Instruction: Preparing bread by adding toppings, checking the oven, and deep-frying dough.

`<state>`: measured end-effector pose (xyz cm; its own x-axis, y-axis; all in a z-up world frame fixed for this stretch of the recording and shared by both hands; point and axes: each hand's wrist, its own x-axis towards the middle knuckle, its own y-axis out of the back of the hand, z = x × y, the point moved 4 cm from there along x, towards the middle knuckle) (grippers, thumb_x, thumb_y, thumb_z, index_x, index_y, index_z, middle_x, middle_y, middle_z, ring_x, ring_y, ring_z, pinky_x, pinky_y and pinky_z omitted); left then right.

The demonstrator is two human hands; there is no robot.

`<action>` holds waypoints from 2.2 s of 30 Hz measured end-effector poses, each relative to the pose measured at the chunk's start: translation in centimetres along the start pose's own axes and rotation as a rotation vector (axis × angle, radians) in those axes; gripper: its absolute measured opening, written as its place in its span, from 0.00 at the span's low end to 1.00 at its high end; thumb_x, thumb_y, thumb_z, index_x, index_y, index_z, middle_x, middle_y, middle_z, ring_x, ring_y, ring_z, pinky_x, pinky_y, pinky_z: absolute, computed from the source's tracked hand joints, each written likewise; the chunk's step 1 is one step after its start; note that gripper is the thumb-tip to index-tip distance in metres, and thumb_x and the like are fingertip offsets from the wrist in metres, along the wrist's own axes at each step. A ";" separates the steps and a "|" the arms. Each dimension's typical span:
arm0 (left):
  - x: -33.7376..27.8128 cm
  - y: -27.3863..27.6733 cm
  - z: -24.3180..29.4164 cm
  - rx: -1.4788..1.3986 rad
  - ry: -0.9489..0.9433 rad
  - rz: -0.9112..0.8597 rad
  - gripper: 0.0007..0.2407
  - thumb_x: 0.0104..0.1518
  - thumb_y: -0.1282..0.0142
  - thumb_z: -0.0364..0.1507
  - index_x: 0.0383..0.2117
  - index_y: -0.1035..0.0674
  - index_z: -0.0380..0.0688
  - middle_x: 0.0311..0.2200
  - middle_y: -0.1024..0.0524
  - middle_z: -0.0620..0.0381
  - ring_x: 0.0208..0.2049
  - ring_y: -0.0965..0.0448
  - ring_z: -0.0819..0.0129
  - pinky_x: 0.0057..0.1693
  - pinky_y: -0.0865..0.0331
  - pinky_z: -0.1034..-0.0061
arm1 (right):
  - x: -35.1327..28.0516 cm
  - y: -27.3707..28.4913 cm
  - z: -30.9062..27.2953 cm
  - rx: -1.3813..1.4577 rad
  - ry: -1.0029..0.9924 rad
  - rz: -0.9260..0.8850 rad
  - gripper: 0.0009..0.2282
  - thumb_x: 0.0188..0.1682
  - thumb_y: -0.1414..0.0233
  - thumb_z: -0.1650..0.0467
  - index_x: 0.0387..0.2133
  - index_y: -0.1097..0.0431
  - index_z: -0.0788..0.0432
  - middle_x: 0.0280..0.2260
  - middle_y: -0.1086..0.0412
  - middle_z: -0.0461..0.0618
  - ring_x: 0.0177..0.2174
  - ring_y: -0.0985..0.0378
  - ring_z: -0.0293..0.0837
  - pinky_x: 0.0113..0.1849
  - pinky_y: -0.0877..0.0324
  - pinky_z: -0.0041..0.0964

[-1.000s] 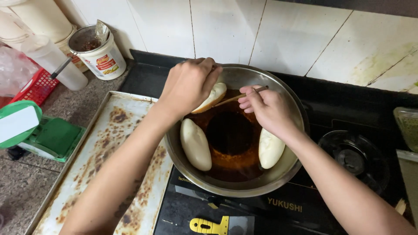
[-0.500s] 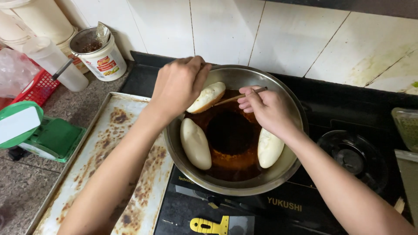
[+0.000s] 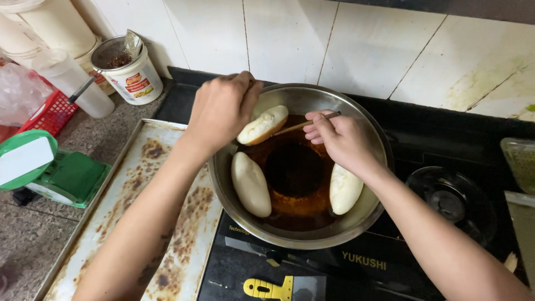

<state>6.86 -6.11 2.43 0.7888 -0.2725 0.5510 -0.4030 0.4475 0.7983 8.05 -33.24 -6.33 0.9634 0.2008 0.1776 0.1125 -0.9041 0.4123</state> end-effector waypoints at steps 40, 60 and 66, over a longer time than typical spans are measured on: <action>2.1 1.9 -1.3 -0.256 0.016 0.195 0.11 0.77 0.38 0.28 0.37 0.12 0.31 0.18 0.22 0.55 0.16 0.31 0.64 0.28 0.33 0.68 | -2.6 3.5 -3.0 0.010 0.023 -0.041 0.16 0.68 0.54 0.70 0.57 0.22 0.72 0.44 0.13 0.61 0.40 0.08 0.47 0.42 0.12 0.35; -10.3 10.4 2.8 -0.172 0.095 -0.039 0.12 0.76 0.39 0.25 0.31 0.14 0.33 0.16 0.20 0.51 0.10 0.31 0.65 0.21 0.36 0.69 | -8.9 5.1 -7.9 -0.038 0.105 -0.180 0.16 0.68 0.57 0.73 0.55 0.22 0.72 0.42 0.14 0.62 0.36 0.10 0.48 0.40 0.12 0.38; -10.8 11.3 3.8 -0.186 0.073 0.034 0.11 0.75 0.39 0.26 0.33 0.14 0.33 0.19 0.18 0.51 0.13 0.29 0.63 0.26 0.34 0.66 | -10.5 4.6 -9.7 -0.113 0.101 -0.181 0.16 0.67 0.55 0.72 0.55 0.20 0.70 0.41 0.11 0.58 0.34 0.11 0.44 0.38 0.14 0.36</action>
<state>-7.95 -1.39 6.46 0.8102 -0.1952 0.5527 -0.3430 0.6068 0.7171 -3.89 -35.86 2.43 0.9001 0.3979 0.1775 0.2481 -0.8029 0.5420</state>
